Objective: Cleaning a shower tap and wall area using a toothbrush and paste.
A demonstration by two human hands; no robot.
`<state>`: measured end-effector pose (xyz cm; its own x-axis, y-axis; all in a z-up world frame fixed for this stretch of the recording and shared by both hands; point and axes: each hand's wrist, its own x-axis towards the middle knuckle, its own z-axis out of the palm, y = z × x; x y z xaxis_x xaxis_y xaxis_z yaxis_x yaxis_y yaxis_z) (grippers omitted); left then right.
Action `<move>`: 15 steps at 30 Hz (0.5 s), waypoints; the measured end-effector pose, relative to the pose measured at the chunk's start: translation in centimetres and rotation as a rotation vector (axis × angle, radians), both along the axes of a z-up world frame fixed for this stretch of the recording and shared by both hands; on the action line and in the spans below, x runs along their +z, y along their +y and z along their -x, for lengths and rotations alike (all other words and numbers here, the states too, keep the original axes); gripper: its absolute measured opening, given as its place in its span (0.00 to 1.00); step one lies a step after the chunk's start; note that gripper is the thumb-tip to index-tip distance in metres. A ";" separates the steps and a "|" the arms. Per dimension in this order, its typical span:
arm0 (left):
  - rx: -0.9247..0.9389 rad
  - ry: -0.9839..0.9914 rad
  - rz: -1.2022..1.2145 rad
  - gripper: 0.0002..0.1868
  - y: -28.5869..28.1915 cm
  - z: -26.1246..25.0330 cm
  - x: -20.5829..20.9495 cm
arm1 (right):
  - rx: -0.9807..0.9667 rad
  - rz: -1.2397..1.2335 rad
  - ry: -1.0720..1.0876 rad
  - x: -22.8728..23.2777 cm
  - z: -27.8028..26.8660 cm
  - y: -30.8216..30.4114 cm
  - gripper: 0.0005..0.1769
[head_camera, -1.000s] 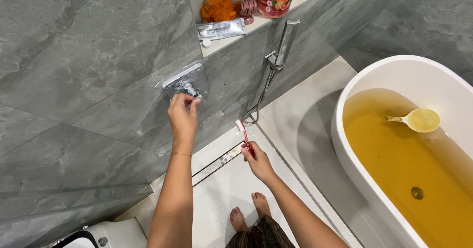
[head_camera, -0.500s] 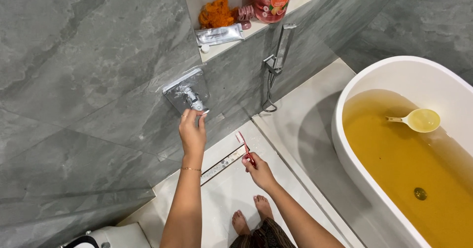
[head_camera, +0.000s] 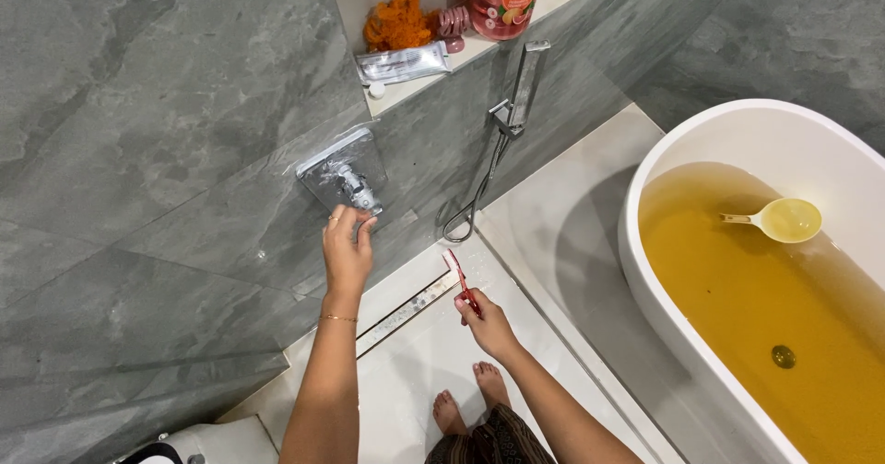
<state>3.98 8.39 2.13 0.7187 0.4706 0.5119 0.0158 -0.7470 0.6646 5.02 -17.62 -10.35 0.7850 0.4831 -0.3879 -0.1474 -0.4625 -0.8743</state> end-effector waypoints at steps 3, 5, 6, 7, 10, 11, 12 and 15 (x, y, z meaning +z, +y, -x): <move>-0.015 0.050 -0.025 0.06 0.1 0.1 0.5 | 0.011 0.055 0.045 -0.3 0.2 -0.3 0.21; -0.047 0.010 0.049 0.06 0.2 0.1 0.7 | -0.001 0.010 0.028 -0.6 0.2 0.0 0.21; -0.048 0.011 0.048 0.06 0.3 0.0 0.7 | -0.002 0.008 0.029 -0.4 0.4 0.3 0.21; -0.025 0.045 0.001 0.06 0.3 -0.1 0.8 | 0.001 0.024 0.046 -0.2 0.6 0.6 0.21; -0.004 0.121 0.026 0.06 0.0 -0.2 1.9 | 0.010 0.026 0.070 0.1 1.1 1.3 0.20; -0.004 0.164 0.097 0.06 -0.2 -0.1 2.4 | 0.018 0.010 0.078 0.2 1.4 1.6 0.20; -0.003 0.167 0.099 0.06 -0.2 0.0 1.7 | 0.018 0.011 0.081 0.4 1.6 1.6 0.20; -0.038 0.010 0.011 0.06 -1.1 0.3 0.1 | 0.026 -0.034 0.069 1.3 1.8 2.2 0.20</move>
<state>3.68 7.29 2.22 0.7412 0.4485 0.4994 -0.0053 -0.7400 0.6725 3.19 -15.43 -9.07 0.7441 0.5163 -0.4239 -0.1963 -0.4375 -0.8775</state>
